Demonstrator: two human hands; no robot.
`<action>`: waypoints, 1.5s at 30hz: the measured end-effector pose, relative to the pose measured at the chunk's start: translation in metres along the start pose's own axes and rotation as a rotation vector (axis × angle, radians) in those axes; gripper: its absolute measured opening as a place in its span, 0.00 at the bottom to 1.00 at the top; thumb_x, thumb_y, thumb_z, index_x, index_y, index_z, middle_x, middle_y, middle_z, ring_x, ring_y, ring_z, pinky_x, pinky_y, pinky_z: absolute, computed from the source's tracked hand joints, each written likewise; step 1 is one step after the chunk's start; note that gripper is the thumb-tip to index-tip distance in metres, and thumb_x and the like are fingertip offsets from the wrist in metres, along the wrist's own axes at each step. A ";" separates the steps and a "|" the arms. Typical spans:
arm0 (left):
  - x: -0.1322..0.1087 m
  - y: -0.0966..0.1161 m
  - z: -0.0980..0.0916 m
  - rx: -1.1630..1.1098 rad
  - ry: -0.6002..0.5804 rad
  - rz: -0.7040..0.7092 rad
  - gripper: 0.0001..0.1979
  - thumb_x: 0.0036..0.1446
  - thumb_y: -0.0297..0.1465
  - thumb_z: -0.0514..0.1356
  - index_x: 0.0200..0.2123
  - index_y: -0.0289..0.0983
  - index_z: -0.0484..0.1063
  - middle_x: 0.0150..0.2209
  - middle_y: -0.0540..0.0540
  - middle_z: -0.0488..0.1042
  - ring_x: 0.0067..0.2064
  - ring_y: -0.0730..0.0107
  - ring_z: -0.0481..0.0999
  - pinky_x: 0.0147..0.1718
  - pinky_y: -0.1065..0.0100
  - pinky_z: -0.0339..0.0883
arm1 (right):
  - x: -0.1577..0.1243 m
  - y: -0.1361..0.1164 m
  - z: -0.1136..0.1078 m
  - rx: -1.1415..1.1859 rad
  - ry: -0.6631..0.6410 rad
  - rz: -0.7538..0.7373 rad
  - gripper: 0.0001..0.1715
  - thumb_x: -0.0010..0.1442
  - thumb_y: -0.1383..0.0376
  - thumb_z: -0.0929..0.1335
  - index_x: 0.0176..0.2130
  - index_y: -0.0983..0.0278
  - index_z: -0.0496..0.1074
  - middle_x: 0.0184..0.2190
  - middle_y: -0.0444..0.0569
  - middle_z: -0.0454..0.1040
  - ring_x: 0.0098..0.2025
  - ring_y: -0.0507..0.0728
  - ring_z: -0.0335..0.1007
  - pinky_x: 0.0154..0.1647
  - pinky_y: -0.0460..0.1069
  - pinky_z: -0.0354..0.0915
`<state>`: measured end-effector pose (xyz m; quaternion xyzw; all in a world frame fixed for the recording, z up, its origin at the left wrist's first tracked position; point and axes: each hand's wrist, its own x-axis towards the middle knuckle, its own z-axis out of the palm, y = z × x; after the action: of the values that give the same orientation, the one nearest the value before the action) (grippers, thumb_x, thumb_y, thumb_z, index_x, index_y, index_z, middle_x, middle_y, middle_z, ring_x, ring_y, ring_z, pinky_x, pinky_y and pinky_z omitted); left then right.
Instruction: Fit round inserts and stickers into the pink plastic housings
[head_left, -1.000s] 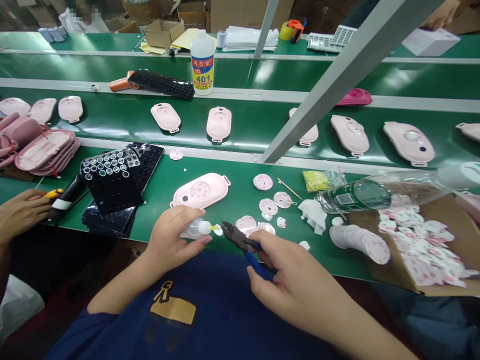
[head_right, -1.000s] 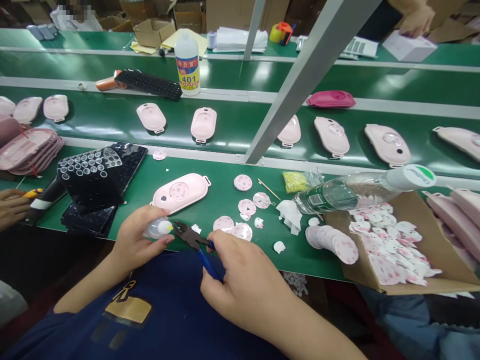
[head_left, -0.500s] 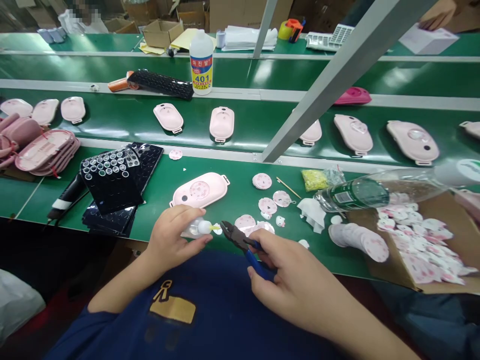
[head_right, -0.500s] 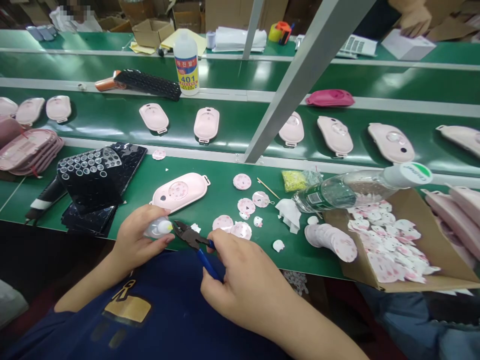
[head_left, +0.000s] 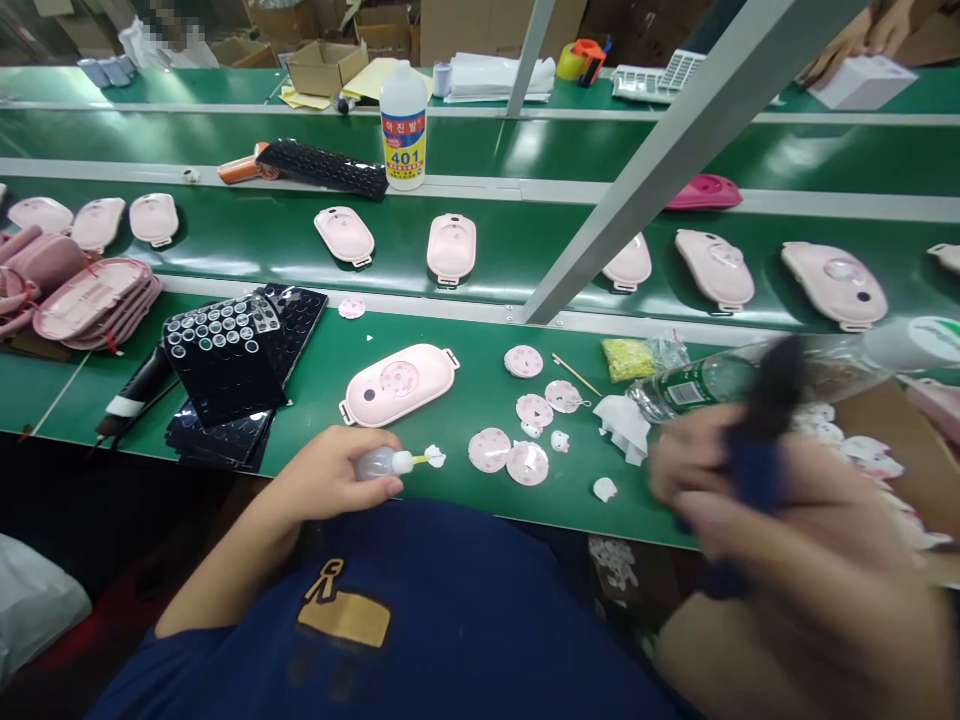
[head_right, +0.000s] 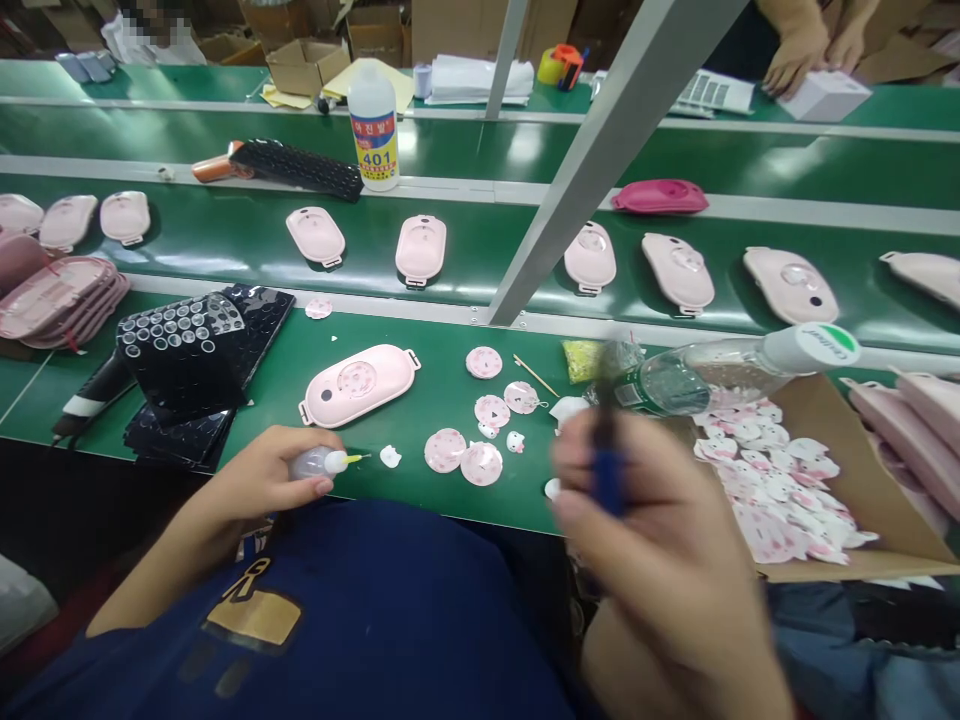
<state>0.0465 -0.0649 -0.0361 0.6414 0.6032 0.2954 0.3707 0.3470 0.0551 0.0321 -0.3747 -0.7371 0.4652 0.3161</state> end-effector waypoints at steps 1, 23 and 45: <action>-0.001 -0.002 -0.002 -0.032 -0.006 -0.019 0.11 0.58 0.39 0.62 0.37 0.36 0.76 0.30 0.49 0.77 0.29 0.69 0.73 0.29 0.70 0.64 | -0.001 -0.001 -0.007 0.046 0.070 -0.011 0.05 0.58 0.65 0.67 0.38 0.56 0.67 0.26 0.43 0.62 0.24 0.53 0.58 0.21 0.47 0.56; 0.004 0.014 0.013 0.244 0.480 0.369 0.15 0.57 0.38 0.65 0.45 0.39 0.75 0.35 0.44 0.82 0.33 0.63 0.81 0.35 0.66 0.73 | -0.006 -0.013 0.047 -0.514 -0.496 -0.062 0.05 0.51 0.69 0.65 0.32 0.61 0.65 0.24 0.41 0.67 0.24 0.53 0.62 0.25 0.46 0.53; 0.004 0.012 0.006 0.030 0.262 0.254 0.21 0.56 0.48 0.64 0.43 0.37 0.77 0.38 0.41 0.81 0.37 0.59 0.81 0.37 0.64 0.73 | 0.001 -0.010 0.043 -0.415 -0.578 0.064 0.06 0.52 0.69 0.64 0.34 0.61 0.66 0.24 0.40 0.64 0.24 0.51 0.56 0.25 0.47 0.49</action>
<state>0.0586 -0.0615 -0.0292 0.6741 0.5648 0.4118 0.2387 0.3091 0.0339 0.0257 -0.3065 -0.8628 0.4020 -0.0030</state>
